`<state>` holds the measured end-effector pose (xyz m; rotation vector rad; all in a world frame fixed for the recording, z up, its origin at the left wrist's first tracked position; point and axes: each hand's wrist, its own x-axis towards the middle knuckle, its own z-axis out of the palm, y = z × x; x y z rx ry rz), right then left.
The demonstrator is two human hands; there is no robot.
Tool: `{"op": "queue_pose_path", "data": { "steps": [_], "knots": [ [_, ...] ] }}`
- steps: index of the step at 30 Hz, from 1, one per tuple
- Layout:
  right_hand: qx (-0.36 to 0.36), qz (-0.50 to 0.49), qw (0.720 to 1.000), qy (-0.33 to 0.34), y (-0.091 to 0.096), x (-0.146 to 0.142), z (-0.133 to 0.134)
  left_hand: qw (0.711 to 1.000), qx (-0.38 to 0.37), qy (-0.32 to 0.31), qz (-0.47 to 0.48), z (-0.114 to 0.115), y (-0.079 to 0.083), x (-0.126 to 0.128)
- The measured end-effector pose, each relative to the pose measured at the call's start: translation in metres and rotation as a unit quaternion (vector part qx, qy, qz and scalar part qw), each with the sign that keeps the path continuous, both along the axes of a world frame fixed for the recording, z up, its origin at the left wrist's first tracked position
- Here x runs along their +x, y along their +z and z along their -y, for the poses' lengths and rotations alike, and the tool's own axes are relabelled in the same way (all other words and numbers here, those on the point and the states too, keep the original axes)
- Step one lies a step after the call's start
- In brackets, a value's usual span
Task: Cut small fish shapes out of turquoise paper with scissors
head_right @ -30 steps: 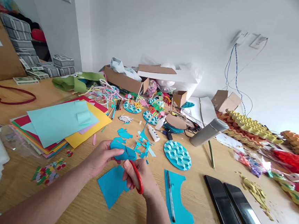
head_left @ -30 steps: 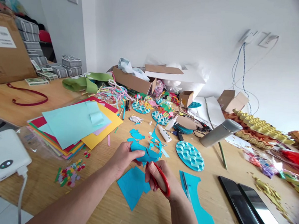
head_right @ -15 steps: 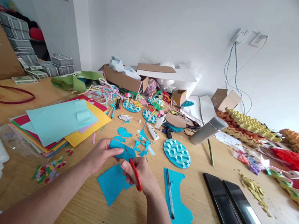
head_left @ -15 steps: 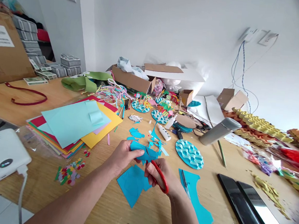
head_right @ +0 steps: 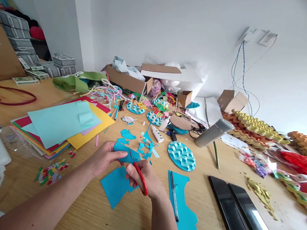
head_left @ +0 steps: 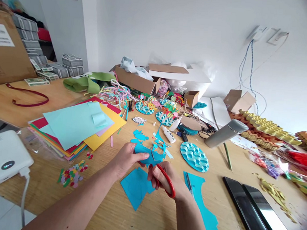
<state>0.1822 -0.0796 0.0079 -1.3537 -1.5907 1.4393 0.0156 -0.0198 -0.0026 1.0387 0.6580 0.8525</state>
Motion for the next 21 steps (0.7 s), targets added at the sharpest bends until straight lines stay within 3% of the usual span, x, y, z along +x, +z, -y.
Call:
{"op": "queue_pose_path", "data": {
  "steps": [21],
  "knots": [
    [0.0,-0.024,1.0,0.008,-0.0042,0.0033,0.0004,0.997,-0.058,-0.028,0.052,-0.0007,0.0019,-0.0028]
  ]
}}
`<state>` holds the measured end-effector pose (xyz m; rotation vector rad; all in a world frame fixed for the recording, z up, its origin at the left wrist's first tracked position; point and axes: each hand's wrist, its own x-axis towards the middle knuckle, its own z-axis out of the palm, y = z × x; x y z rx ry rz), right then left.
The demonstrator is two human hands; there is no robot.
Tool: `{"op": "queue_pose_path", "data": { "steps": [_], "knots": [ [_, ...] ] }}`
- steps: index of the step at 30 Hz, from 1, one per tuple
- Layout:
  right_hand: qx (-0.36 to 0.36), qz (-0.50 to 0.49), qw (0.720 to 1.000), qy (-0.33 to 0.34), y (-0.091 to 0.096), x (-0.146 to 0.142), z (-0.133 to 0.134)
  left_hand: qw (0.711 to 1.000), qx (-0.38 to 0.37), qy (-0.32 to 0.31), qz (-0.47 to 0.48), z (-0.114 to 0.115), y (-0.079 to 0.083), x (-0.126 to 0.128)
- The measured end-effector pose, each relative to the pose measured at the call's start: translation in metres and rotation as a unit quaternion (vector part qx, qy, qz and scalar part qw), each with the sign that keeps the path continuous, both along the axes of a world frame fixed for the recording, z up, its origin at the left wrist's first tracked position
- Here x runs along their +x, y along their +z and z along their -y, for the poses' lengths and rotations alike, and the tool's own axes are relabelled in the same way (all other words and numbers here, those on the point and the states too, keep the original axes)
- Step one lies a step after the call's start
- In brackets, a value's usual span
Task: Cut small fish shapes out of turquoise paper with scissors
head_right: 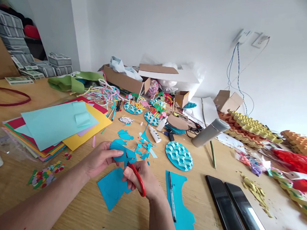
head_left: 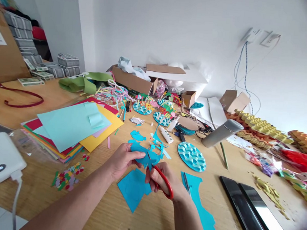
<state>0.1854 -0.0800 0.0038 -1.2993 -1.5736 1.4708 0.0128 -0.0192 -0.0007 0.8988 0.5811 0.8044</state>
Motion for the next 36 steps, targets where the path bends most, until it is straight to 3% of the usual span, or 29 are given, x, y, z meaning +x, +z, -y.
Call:
{"op": "queue_pose_path", "data": {
  "steps": [3,9,21,36],
  "knots": [
    [0.0,0.004,1.0,0.003,0.0014,0.0006,0.0005,1.0,0.008,0.005,-0.009,0.0004,0.0008,-0.0001],
    [-0.006,0.021,1.0,0.006,0.0055,0.0001,0.0008,0.991,0.098,0.039,-0.078,-0.0003,0.0012,0.0008],
    [-0.015,0.051,0.999,-0.005,0.0064,-0.0006,-0.0007,0.991,0.108,0.006,-0.074,-0.0029,0.001,-0.0012],
    [-0.047,-0.009,0.999,0.021,0.0008,0.0041,-0.0042,0.999,0.019,-0.033,-0.035,-0.005,-0.0009,-0.0027]
  ]
}}
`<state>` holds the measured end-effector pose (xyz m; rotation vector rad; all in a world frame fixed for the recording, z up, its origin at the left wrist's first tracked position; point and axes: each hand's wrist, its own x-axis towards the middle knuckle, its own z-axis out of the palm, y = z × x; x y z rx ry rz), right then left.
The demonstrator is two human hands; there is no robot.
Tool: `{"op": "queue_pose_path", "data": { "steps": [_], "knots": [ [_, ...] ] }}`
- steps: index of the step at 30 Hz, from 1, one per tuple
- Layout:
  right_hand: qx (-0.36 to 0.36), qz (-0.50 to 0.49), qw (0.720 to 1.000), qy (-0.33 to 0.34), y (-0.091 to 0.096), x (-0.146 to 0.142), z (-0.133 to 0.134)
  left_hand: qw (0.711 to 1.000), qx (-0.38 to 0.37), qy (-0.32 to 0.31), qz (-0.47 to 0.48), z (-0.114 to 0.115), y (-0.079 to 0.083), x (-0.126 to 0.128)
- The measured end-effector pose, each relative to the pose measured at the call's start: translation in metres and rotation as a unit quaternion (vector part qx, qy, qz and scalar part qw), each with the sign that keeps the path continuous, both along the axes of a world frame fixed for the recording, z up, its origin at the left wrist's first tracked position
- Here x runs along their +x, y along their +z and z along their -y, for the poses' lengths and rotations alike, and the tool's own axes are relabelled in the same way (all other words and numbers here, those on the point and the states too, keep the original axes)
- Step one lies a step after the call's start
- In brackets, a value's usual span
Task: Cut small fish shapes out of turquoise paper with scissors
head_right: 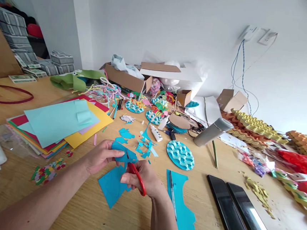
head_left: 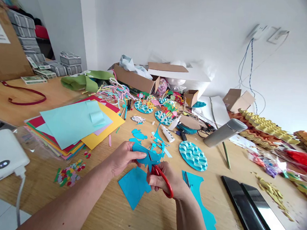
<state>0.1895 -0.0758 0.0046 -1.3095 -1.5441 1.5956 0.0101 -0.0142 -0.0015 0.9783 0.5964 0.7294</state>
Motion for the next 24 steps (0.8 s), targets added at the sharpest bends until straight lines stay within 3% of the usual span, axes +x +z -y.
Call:
{"op": "queue_pose_path", "data": {
  "steps": [9,16,24],
  "knots": [
    [-0.004,-0.012,0.999,-0.039,-0.0044,0.0017,0.0009,1.0,-0.015,0.006,0.013,-0.0007,-0.0038,-0.0013],
    [0.016,-0.013,1.0,-0.02,0.0022,-0.001,0.0022,0.999,-0.04,0.032,0.012,-0.0008,-0.0013,0.0004],
    [0.025,0.013,0.999,-0.025,-0.0007,-0.0012,0.0029,0.999,-0.007,0.045,-0.011,-0.0003,-0.0007,0.0006]
  ]
}}
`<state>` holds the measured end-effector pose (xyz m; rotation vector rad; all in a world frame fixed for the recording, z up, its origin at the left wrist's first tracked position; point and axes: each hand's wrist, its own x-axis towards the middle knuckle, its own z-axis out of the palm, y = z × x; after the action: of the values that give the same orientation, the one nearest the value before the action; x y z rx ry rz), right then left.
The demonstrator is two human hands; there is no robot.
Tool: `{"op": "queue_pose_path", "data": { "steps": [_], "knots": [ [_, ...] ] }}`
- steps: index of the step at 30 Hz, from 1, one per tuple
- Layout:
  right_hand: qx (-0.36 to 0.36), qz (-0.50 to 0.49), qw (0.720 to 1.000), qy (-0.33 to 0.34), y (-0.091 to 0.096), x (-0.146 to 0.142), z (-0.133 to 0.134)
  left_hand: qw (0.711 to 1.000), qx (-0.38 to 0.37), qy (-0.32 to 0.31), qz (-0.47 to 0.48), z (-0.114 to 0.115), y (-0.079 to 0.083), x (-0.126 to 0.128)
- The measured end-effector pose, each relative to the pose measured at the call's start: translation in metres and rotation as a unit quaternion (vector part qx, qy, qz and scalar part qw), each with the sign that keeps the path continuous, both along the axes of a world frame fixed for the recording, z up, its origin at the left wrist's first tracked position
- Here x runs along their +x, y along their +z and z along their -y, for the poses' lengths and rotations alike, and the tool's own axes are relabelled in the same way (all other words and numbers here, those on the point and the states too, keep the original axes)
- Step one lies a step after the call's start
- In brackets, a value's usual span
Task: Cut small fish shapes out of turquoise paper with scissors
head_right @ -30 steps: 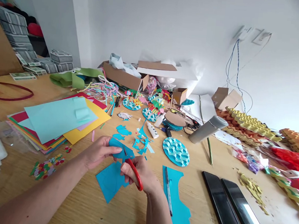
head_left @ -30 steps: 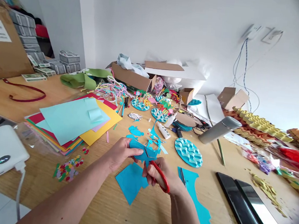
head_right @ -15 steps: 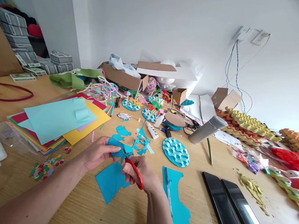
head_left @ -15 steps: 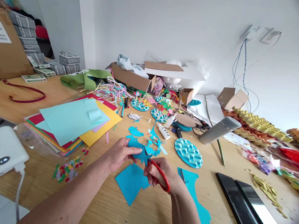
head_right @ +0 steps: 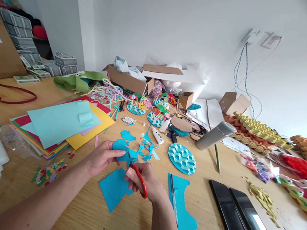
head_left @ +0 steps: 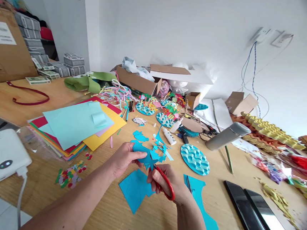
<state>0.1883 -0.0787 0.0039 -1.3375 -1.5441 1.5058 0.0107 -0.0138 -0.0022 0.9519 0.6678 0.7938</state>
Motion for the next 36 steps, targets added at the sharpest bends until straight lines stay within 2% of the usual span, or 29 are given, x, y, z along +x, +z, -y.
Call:
{"op": "queue_pose_path", "data": {
  "steps": [13,20,25,36],
  "knots": [
    [0.001,0.014,1.0,-0.006,0.002,-0.001,0.001,1.0,0.024,0.017,-0.01,-0.001,-0.002,0.001],
    [-0.012,0.018,0.999,-0.023,0.004,-0.002,0.001,0.994,0.08,0.036,-0.062,0.003,0.008,0.002],
    [-0.011,0.025,0.999,-0.03,0.002,-0.003,0.0,0.991,0.091,0.035,-0.087,0.005,0.013,0.002],
    [-0.005,0.02,0.999,-0.038,0.002,-0.004,0.0,0.994,0.084,0.025,-0.063,0.003,0.003,0.003]
  ]
}}
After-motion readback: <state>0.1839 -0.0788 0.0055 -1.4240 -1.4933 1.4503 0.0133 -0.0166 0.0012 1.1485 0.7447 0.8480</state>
